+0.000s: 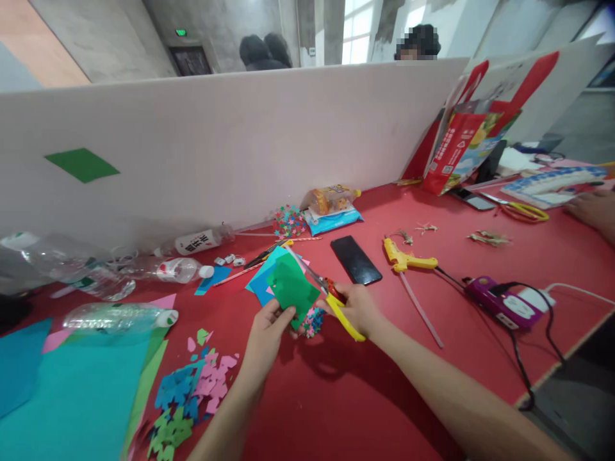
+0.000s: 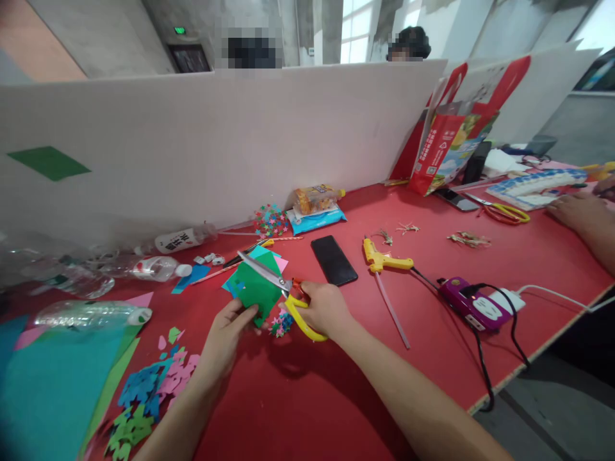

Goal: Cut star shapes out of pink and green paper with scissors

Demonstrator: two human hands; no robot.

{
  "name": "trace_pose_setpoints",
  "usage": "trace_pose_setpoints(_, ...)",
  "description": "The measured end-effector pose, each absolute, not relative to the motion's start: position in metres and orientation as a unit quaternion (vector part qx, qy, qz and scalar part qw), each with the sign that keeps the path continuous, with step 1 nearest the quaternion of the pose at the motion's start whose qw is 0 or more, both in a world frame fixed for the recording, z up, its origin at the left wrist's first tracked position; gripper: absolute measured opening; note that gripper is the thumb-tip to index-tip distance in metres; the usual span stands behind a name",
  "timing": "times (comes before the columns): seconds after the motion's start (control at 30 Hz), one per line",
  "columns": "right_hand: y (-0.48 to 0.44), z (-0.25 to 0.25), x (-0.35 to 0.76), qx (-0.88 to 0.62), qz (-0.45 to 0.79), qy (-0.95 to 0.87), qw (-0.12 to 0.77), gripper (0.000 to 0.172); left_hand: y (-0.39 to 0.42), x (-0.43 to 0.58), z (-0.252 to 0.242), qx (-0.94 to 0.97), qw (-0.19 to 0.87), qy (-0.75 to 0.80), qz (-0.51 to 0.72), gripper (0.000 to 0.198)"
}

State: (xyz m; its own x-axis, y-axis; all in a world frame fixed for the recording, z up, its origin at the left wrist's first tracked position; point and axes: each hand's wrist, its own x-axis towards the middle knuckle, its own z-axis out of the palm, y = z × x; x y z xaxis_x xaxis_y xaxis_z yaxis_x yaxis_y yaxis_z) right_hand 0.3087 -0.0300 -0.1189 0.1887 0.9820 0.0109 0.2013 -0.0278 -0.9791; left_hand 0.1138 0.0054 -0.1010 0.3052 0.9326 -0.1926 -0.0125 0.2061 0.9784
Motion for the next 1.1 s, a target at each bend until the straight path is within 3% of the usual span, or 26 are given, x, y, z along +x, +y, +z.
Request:
trace_pose_setpoints(0.2,-0.031,-0.102,0.321,-0.671,0.303,-0.499,0.457,0.053,0.005,0.108,-0.102,0.456,0.648,0.457,0.405,0.034)
trace_pose_setpoints(0.6,-0.033,-0.107,0.287,-0.54,0.496,-0.437,0.521,0.041,-0.007,0.117,-0.093,0.468,0.66,0.451,0.378,0.029)
trace_pose_setpoints(1.1,-0.038,-0.102,0.293,-0.529,0.503,-0.403,0.552,0.026,-0.006,0.121,-0.077,0.544,0.705,0.381,0.248,0.034)
